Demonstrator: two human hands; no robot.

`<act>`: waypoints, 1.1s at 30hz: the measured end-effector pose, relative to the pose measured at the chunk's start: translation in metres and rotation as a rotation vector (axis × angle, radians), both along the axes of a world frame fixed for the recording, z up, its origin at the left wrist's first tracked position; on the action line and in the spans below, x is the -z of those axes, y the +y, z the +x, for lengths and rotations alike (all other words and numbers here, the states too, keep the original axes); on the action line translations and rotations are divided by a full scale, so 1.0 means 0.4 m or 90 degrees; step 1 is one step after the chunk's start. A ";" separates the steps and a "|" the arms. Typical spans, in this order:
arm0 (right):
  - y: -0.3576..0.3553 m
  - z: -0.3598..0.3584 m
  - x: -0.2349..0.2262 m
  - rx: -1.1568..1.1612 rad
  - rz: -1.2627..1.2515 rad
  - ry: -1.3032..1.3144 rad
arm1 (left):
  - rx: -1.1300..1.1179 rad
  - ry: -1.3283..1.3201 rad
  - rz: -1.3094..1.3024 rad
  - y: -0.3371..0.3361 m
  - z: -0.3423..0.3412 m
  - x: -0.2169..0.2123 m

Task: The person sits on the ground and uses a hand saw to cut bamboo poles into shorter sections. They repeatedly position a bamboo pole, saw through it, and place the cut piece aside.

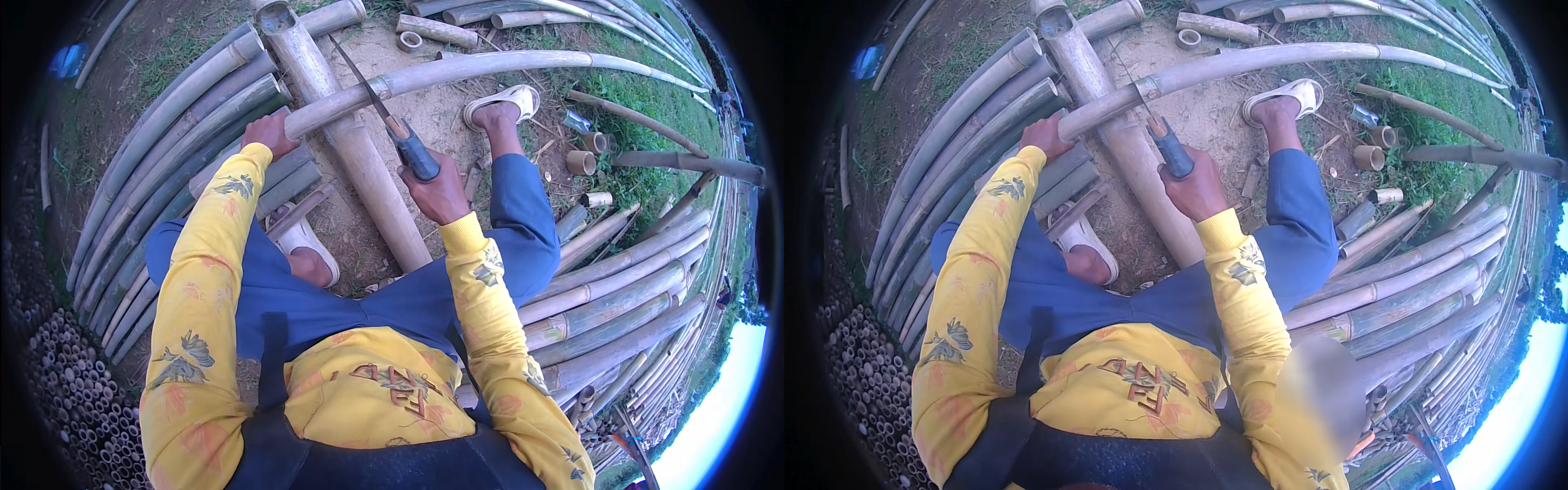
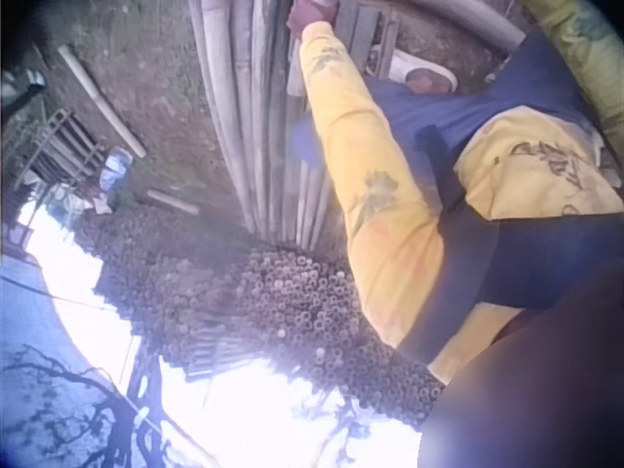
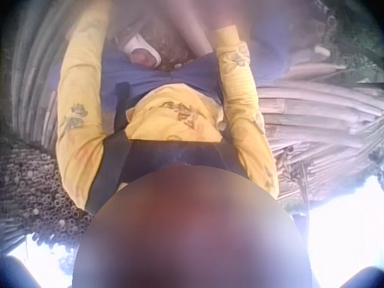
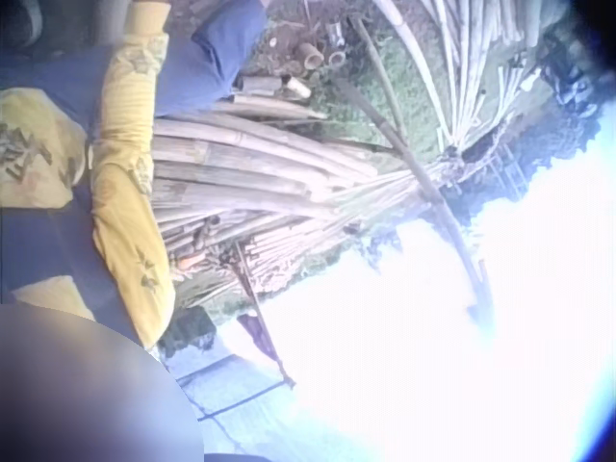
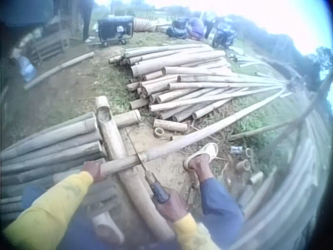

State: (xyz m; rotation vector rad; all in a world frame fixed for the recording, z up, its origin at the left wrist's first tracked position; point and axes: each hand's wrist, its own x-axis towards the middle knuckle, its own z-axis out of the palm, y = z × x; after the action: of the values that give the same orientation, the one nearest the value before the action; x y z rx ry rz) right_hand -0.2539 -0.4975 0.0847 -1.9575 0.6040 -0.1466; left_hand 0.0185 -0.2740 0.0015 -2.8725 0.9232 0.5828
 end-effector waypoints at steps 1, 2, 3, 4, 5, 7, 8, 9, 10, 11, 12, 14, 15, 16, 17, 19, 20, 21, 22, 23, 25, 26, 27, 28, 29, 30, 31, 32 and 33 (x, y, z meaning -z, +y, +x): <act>0.023 -0.034 -0.017 -0.006 0.006 0.008 | 0.000 -0.007 -0.005 0.025 -0.005 0.010; 0.036 -0.071 -0.064 -0.013 0.003 0.010 | -0.001 -0.019 -0.019 0.025 0.007 0.013; 0.036 -0.100 -0.113 -0.029 -0.006 0.005 | -0.002 -0.025 -0.017 0.016 0.026 0.007; 0.033 -0.173 -0.172 -0.011 0.001 0.020 | -0.008 -0.019 -0.009 0.022 0.023 0.006; 0.026 -0.246 -0.221 0.005 0.041 0.027 | -0.015 -0.008 0.006 0.036 0.006 0.013; 0.019 -0.329 -0.339 0.051 0.099 0.137 | -0.013 -0.009 -0.005 0.040 0.001 0.011; 0.022 -0.320 -0.322 0.049 0.085 0.096 | -0.012 -0.013 -0.012 0.036 0.002 0.005; 0.033 -0.303 -0.285 0.044 0.072 0.055 | -0.020 -0.003 0.000 0.037 -0.005 0.002; 0.037 -0.273 -0.248 0.041 0.053 0.004 | -0.021 -0.004 -0.007 0.023 0.005 0.000; 0.038 -0.202 -0.194 0.032 0.041 0.044 | -0.012 -0.004 -0.007 0.016 0.008 0.001; 0.037 -0.132 -0.090 0.026 0.026 0.036 | 0.005 0.002 -0.009 0.004 0.000 -0.001; 0.031 -0.024 0.001 0.027 -0.014 0.005 | 0.007 -0.011 0.002 -0.021 0.010 -0.025; 0.037 -0.009 0.003 0.044 -0.035 -0.004 | 0.008 -0.014 0.009 -0.027 0.010 -0.031; 0.041 -0.036 -0.008 0.033 -0.026 -0.005 | 0.012 -0.005 0.006 -0.013 0.003 -0.024; 0.032 -0.062 -0.029 0.016 -0.021 -0.009 | 0.009 0.000 -0.002 0.009 0.014 -0.014; 0.018 -0.136 -0.122 0.001 0.004 0.008 | 0.004 -0.010 0.006 0.030 0.025 0.014; 0.030 -0.201 -0.205 -0.001 0.038 0.044 | -0.009 -0.003 0.014 0.049 0.008 0.022; 0.034 -0.255 -0.275 -0.005 0.068 0.076 | -0.017 -0.002 0.021 0.049 0.006 0.019; 0.033 -0.284 -0.317 -0.002 0.091 0.105 | -0.017 -0.004 0.019 0.034 0.012 0.016; 0.033 -0.275 -0.315 -0.002 0.077 0.086 | -0.018 0.004 0.020 0.032 0.017 0.016; 0.035 -0.237 -0.305 -0.006 0.049 0.049 | -0.023 0.020 0.021 0.034 0.022 0.019; 0.021 -0.183 -0.247 -0.017 0.029 0.048 | -0.017 0.004 0.010 0.023 0.029 0.020; 0.015 -0.118 -0.159 -0.015 0.012 0.052 | 0.001 -0.005 0.002 0.014 0.024 0.023; 0.009 -0.053 -0.077 -0.002 0.034 0.028 | 0.018 -0.020 -0.008 0.002 0.023 0.019; 0.012 0.010 -0.041 0.024 0.023 0.034 | 0.017 -0.027 -0.010 -0.012 0.036 0.014; 0.016 0.035 -0.034 0.019 0.019 0.023 | 0.016 -0.029 -0.008 -0.012 0.034 0.013; 0.023 0.045 -0.027 0.015 0.014 0.020 | 0.015 -0.022 -0.006 -0.005 0.023 0.024; 0.026 0.040 -0.026 0.013 0.009 0.017 | 0.016 -0.017 -0.008 0.009 0.016 0.028; 0.031 -0.006 -0.040 -0.011 -0.003 0.017 | 0.018 -0.012 -0.010 0.029 0.013 0.031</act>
State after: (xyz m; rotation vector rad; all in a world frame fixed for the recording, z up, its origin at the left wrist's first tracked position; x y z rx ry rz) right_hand -0.2563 -0.4850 0.1006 -1.9708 0.6052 -0.1114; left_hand 0.0237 -0.2624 -0.0110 -2.8690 0.9687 0.5476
